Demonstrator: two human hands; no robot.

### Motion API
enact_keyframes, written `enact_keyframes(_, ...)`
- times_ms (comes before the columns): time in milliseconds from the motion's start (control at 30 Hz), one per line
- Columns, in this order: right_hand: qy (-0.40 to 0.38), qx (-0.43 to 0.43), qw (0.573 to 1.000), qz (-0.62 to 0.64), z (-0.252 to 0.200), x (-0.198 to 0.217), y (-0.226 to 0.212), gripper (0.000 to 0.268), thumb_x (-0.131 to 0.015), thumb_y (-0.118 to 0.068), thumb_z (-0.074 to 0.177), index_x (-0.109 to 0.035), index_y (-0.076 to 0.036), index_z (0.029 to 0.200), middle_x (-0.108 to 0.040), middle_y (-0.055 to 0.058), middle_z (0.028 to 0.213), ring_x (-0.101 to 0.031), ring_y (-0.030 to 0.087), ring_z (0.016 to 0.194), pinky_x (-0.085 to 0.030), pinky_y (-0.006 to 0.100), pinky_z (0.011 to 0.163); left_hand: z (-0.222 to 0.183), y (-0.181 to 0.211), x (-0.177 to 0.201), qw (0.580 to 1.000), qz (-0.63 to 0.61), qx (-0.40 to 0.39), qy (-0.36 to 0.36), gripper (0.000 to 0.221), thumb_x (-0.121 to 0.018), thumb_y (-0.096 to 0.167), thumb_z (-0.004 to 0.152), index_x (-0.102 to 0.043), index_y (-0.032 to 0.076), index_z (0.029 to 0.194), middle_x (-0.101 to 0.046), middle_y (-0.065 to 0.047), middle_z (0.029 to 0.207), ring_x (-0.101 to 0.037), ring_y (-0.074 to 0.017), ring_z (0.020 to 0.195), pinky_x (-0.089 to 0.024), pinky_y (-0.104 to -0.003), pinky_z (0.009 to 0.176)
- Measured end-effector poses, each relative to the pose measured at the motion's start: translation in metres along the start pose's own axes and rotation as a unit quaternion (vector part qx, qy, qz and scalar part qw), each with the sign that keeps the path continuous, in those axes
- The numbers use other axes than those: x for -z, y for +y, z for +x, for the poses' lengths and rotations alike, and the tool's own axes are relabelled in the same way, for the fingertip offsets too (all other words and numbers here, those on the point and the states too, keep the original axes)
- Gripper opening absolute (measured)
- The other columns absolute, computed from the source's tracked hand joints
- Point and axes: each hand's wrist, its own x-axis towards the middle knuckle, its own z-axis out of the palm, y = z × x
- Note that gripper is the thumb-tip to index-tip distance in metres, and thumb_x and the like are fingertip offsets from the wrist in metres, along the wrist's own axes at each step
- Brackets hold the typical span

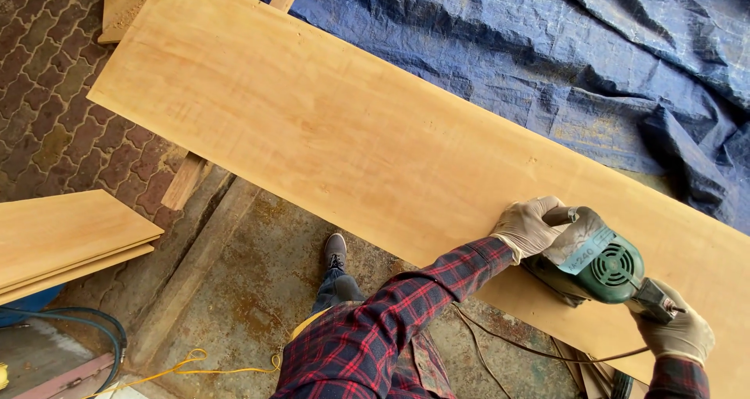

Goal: The person sands the surface of a long wooden board with an electric orbital sander, moving the sander back and forth along the board and working across different sections of the panel throughout the clip.

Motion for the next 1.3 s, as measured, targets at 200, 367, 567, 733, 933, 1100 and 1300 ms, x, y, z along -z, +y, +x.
enact_keyframes(200,0.029,0.013,0.999,0.037,-0.016,-0.008,-0.022,0.05,-0.086,-0.059,0.078,-0.074,-0.035,0.121,-0.077,0.003,0.093,-0.074,0.025,0.086,-0.059,0.038,0.079,-0.001,-0.006,0.026,0.999,-0.021,0.035,-0.005,0.031,-0.072,0.046,0.092,-0.072,0.016,0.102,-0.079,-0.005,0.098,-0.077,-0.0216,0.092,-0.06,-0.035,0.081)
enact_keyframes(367,0.052,0.03,0.995,0.084,-0.027,0.001,-0.074,0.05,-0.085,-0.061,0.081,-0.073,-0.033,0.121,-0.076,0.006,0.091,-0.074,0.026,0.084,-0.059,0.039,0.079,0.013,-0.023,0.059,0.999,-0.014,0.034,0.02,0.033,-0.071,0.048,0.091,-0.073,0.016,0.099,-0.078,-0.004,0.094,-0.076,-0.0205,0.088,-0.059,-0.035,0.08)
enact_keyframes(567,0.046,0.04,0.995,0.083,-0.028,0.021,-0.153,0.061,-0.085,-0.063,0.076,-0.074,-0.032,0.127,-0.077,0.01,0.088,-0.074,0.029,0.079,-0.058,0.042,0.077,0.027,-0.039,0.119,0.997,-0.054,0.038,0.041,0.034,-0.071,0.047,0.091,-0.071,0.013,0.093,-0.074,-0.002,0.084,-0.07,-0.0151,0.079,-0.057,-0.032,0.073)
enact_keyframes(733,0.049,0.063,0.993,0.091,-0.028,0.035,-0.225,0.058,-0.083,-0.065,0.078,-0.074,-0.031,0.124,-0.076,0.011,0.089,-0.074,0.03,0.081,-0.058,0.043,0.078,0.036,-0.064,0.173,0.994,-0.058,0.024,0.086,0.037,-0.073,0.044,0.095,-0.066,0.009,0.083,-0.064,-0.002,0.071,-0.058,-0.0122,0.069,-0.052,-0.031,0.066)
enact_keyframes(933,0.037,0.078,0.992,0.089,-0.024,0.051,-0.313,0.058,-0.083,-0.063,0.077,-0.074,-0.029,0.122,-0.076,0.012,0.091,-0.074,0.035,0.086,-0.058,0.046,0.075,0.049,-0.074,0.25,0.984,-0.139,0.01,0.112,0.03,-0.073,0.04,0.095,-0.071,0.01,0.09,-0.066,0.001,0.078,-0.059,-0.0105,0.074,-0.052,-0.03,0.067)
enact_keyframes(1100,0.061,0.135,0.98,0.132,-0.023,0.059,-0.382,0.06,-0.086,-0.059,0.072,-0.071,-0.026,0.119,-0.076,0.012,0.09,-0.072,0.036,0.08,-0.056,0.048,0.07,0.067,-0.112,0.304,0.944,-0.287,-0.029,0.162,0.015,-0.076,0.02,0.098,-0.074,0.005,0.098,-0.066,0.006,0.088,-0.055,-0.0062,0.084,-0.051,-0.027,0.074)
enact_keyframes(1300,0.022,0.168,0.973,0.155,-0.019,0.082,-0.462,0.059,-0.089,-0.055,0.071,-0.071,-0.024,0.118,-0.076,0.011,0.089,-0.073,0.035,0.081,-0.056,0.047,0.069,0.061,-0.098,0.39,0.938,-0.268,-0.028,0.218,0.013,-0.076,0.017,0.093,-0.076,0.006,0.101,-0.07,0.009,0.09,-0.058,-0.0035,0.084,-0.053,-0.024,0.078)
